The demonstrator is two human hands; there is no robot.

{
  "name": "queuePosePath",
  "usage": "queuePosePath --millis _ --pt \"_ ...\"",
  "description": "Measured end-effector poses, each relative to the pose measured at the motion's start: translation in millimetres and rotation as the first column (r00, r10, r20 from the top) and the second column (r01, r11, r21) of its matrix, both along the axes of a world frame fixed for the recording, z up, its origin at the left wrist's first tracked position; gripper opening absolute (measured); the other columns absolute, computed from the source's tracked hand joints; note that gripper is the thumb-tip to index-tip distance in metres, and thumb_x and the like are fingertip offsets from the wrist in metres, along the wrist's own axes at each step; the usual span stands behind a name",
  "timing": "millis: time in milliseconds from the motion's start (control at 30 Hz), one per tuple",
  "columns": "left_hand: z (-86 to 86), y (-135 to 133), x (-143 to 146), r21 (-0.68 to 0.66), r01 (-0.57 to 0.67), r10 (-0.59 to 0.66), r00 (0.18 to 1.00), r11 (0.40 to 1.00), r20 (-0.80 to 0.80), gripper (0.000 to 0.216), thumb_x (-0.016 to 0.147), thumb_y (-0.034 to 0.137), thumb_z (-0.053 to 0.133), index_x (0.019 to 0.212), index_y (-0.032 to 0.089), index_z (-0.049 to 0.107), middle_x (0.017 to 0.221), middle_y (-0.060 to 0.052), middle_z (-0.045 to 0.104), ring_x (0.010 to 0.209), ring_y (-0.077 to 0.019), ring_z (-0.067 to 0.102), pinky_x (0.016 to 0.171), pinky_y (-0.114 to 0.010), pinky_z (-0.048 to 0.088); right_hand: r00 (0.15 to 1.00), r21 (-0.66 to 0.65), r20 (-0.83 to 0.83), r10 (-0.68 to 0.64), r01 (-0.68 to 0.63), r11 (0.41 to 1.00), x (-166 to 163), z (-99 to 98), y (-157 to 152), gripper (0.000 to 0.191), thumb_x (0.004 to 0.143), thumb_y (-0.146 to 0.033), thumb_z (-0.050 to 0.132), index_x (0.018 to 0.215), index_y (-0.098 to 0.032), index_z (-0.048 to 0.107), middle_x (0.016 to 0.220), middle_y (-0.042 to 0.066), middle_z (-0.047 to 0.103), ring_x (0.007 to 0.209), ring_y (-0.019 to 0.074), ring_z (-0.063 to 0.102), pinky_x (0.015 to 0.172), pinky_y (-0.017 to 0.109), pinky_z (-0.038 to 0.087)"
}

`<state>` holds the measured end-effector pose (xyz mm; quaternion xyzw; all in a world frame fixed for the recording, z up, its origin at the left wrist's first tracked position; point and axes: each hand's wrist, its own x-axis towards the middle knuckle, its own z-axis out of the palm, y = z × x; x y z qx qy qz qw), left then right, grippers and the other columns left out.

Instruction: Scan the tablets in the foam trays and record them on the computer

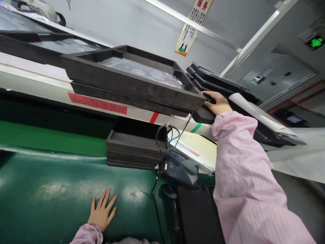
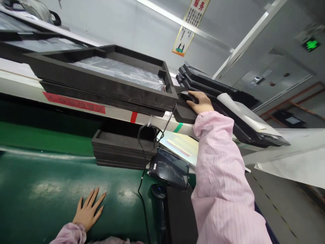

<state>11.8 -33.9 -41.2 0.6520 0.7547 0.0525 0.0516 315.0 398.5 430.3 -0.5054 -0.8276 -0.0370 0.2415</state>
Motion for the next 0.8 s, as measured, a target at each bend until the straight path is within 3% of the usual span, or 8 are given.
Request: queuePosePath --millis 300,800 --pt "5.2 0.4 0.2 0.007 0.015 -0.015 1.0 1.0 -0.024 0.045 0.089 0.029 0.035 0.131 0.037 0.05 0.149 -0.009 0.042 0.135 -0.027 0.042 0.11 -0.061 0.023 0.995 0.003 -0.012 -0.103 0.103 0.995 -2.7 1.4 -4.0 0.052 0.074 -0.026 0.064 0.125 -0.024 0.062 0.129 0.007 0.06 0.121 0.0302 0.053 0.107 0.051 0.041" --pt "0.5 0.2 0.1 0.019 0.007 -0.006 1.0 1.0 -0.026 0.045 0.089 0.03 0.035 0.131 0.038 0.048 0.149 -0.008 0.041 0.135 -0.0261 0.043 0.111 -0.06 0.022 0.999 0.038 0.015 -0.03 0.03 0.999 -1.5 1.5 -9.4 0.051 0.074 -0.028 0.063 0.125 -0.024 0.062 0.127 0.005 0.061 0.12 0.03 0.055 0.106 0.05 0.043"
